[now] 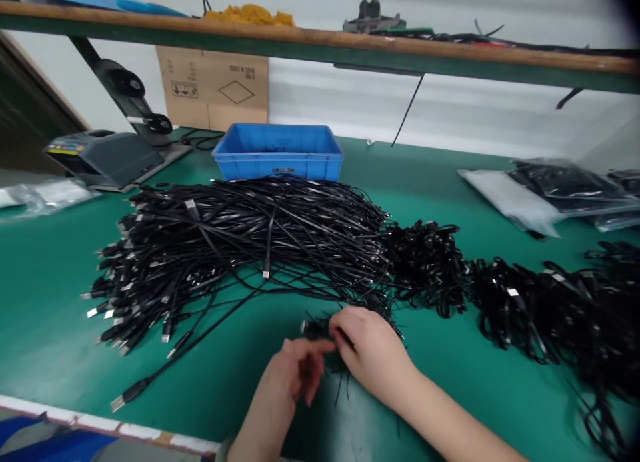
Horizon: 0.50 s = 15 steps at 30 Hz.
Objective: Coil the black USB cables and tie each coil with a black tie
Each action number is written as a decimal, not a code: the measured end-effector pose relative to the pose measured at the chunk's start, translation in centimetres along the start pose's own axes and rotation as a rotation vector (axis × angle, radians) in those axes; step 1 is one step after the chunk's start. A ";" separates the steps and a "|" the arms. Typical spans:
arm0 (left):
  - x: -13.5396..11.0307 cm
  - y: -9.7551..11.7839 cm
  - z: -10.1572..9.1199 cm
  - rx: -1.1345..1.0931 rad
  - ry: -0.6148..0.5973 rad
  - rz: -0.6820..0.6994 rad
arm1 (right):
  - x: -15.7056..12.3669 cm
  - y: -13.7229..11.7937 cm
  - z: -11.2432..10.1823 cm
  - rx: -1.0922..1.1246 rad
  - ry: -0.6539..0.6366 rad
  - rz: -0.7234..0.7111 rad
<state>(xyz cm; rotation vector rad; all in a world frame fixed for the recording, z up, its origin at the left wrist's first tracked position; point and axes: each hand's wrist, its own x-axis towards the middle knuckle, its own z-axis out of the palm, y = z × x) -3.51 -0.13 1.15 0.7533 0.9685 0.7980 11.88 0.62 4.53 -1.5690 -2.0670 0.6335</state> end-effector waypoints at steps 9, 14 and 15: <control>-1.0 1.8 -0.1 0.422 -0.117 0.226 | 0.2 -0.5 -0.4 0.311 0.052 0.059; -0.3 2.0 -0.5 0.631 0.102 0.421 | 0.1 -0.3 0.5 0.629 -0.128 0.187; 0.0 1.9 -0.7 0.672 0.131 0.438 | 0.0 -0.4 0.5 0.725 -0.166 0.219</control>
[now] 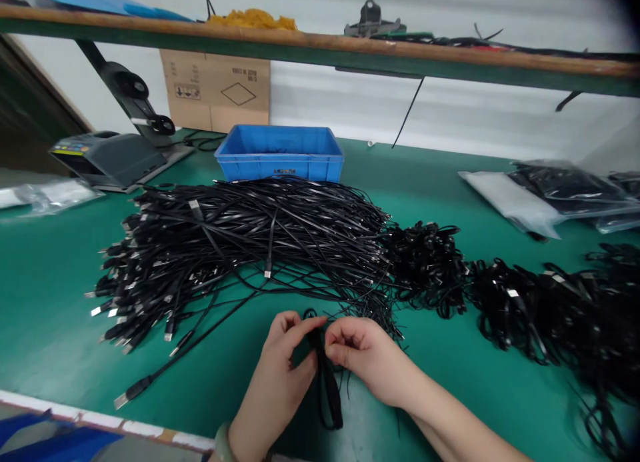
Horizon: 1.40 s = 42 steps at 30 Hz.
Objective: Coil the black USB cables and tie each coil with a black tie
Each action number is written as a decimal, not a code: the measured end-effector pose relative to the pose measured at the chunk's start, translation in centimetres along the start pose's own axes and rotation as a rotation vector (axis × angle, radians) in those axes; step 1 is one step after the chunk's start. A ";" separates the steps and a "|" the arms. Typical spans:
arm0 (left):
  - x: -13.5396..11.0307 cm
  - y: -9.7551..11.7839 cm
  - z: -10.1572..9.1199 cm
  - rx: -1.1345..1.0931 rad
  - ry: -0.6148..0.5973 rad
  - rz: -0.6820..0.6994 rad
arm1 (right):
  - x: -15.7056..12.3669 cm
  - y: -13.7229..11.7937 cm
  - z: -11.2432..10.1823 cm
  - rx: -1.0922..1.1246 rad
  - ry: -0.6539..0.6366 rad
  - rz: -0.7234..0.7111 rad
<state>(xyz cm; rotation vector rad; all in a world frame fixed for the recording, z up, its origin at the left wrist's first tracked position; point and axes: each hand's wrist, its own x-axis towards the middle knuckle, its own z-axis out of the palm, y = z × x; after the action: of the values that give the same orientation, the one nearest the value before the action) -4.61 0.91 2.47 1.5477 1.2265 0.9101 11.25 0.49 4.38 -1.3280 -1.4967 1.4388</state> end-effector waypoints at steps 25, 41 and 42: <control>7.6 0.4 -6.2 0.217 0.399 -0.096 | 2.1 -0.2 -19.4 -1.167 0.859 -0.316; 10.5 0.3 -3.5 0.203 0.290 -0.060 | 4.3 -2.9 -5.8 -0.879 0.324 -0.652; 10.8 0.1 -3.4 0.210 0.269 -0.055 | 4.6 -3.0 -4.9 -0.869 0.299 -0.652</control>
<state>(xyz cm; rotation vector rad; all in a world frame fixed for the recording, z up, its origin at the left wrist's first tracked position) -5.25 12.12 3.62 1.5811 1.5906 1.0031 14.04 6.70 7.30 -1.2267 -2.1551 0.1438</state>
